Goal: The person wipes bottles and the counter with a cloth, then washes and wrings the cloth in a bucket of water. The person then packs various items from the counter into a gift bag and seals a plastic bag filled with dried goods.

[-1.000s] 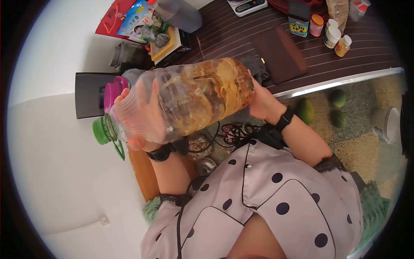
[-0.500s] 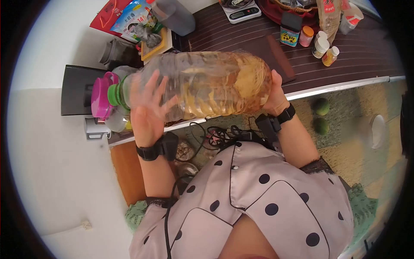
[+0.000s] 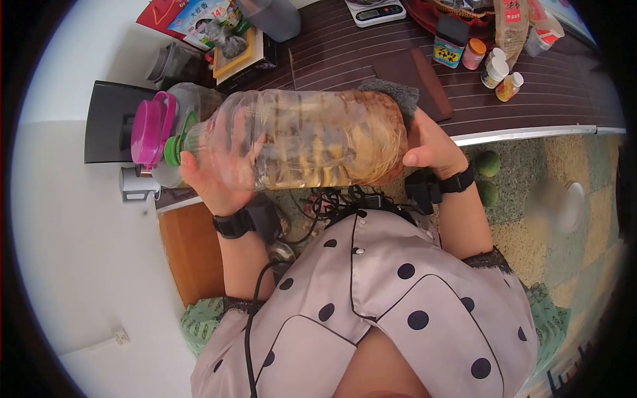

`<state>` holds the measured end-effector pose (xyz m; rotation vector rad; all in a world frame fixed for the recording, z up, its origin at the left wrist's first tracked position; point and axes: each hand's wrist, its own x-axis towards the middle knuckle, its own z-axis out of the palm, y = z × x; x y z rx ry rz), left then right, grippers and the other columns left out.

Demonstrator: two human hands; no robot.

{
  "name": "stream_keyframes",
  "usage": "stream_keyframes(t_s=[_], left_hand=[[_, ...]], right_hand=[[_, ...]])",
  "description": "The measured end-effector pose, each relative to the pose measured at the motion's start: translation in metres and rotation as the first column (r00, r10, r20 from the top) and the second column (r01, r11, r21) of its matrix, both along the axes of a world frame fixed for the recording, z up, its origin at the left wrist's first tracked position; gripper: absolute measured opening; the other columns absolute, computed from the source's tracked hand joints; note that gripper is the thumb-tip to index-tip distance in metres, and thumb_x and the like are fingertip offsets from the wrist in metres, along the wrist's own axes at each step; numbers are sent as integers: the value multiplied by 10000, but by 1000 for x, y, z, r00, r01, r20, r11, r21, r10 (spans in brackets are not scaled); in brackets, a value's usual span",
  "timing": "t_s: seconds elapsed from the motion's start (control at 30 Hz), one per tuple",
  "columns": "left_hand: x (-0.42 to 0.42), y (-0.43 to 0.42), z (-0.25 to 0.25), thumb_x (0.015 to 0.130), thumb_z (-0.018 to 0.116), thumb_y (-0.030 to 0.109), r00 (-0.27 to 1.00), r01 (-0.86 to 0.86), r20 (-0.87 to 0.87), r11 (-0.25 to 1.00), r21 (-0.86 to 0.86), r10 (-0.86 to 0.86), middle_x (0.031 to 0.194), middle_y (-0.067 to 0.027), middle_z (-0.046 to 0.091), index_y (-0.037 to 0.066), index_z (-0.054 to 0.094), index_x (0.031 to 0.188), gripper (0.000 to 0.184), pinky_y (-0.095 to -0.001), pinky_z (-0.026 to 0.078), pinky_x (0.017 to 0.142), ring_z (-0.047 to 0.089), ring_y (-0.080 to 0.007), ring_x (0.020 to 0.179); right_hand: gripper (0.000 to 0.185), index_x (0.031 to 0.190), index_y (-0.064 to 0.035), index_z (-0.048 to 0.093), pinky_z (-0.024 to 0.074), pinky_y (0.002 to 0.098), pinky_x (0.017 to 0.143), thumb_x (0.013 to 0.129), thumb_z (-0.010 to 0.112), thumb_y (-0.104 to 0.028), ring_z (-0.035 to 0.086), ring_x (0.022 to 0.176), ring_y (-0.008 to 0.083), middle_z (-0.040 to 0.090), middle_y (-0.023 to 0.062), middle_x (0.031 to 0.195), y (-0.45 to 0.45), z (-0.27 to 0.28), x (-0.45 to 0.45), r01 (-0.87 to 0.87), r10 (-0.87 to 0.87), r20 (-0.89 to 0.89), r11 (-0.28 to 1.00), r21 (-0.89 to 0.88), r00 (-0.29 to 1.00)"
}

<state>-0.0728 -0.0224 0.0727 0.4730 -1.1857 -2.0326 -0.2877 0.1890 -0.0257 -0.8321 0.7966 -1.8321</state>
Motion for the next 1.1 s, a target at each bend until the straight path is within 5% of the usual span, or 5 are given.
stream_keyframes(t_s=[0.27, 0.33, 0.47, 0.97, 1.1], left_hand=[[1, -4, 3, 836, 561, 550, 995, -37, -95, 978, -206, 17, 1450, -135, 351, 13, 390, 1351, 763, -663, 230, 1069, 243, -359, 1380], [-7, -1, 0, 835, 623, 450, 999, -39, -1, 899, -437, 43, 1411, -154, 386, 29, 397, 1349, 702, -631, 320, 1033, 311, -352, 1344], [-19, 1, -14, 826, 668, 330, 995, -66, 35, 888, -455, 91, 1370, -164, 420, 33, 401, 1343, 653, -579, 368, 1014, 366, -338, 1314], [-43, 1, -3, 764, 704, 143, 997, -3, 66, 844, -536, 46, 1262, -165, 521, 12, 433, 1291, 607, -442, 368, 1028, 461, -286, 1242], [-48, -7, -18, 671, 805, 127, 976, -69, 115, 759, -647, 187, 1099, -57, 630, 32, 585, 1123, 512, -300, 437, 898, 564, -143, 1005]], right_hand=[[763, 1358, 10, 417, 316, 336, 1070, 702, 742, -205, 428, 1277, 235, 475, 129, 1353, -2, 1, 15, 202, -169, -306, 976, 81, 937], [576, 1275, 15, 505, 396, 324, 990, 742, 654, -148, 528, 1172, 261, 559, 178, 1250, -14, -6, 24, 415, -370, -674, 904, -102, 640], [599, 1296, 21, 478, 327, 396, 1042, 798, 669, -252, 444, 1233, 382, 491, 226, 1305, -17, 20, 54, 270, -155, -826, 963, -4, 541], [493, 1181, 36, 552, 437, 283, 867, 820, 737, -245, 542, 956, 136, 614, 152, 1095, -1, 78, -14, 551, -534, -417, 830, -89, 736], [371, 980, 49, 612, 453, 320, 664, 818, 728, -264, 557, 731, 199, 636, 144, 831, -11, 77, -54, 662, -355, -814, 748, 47, 459]])
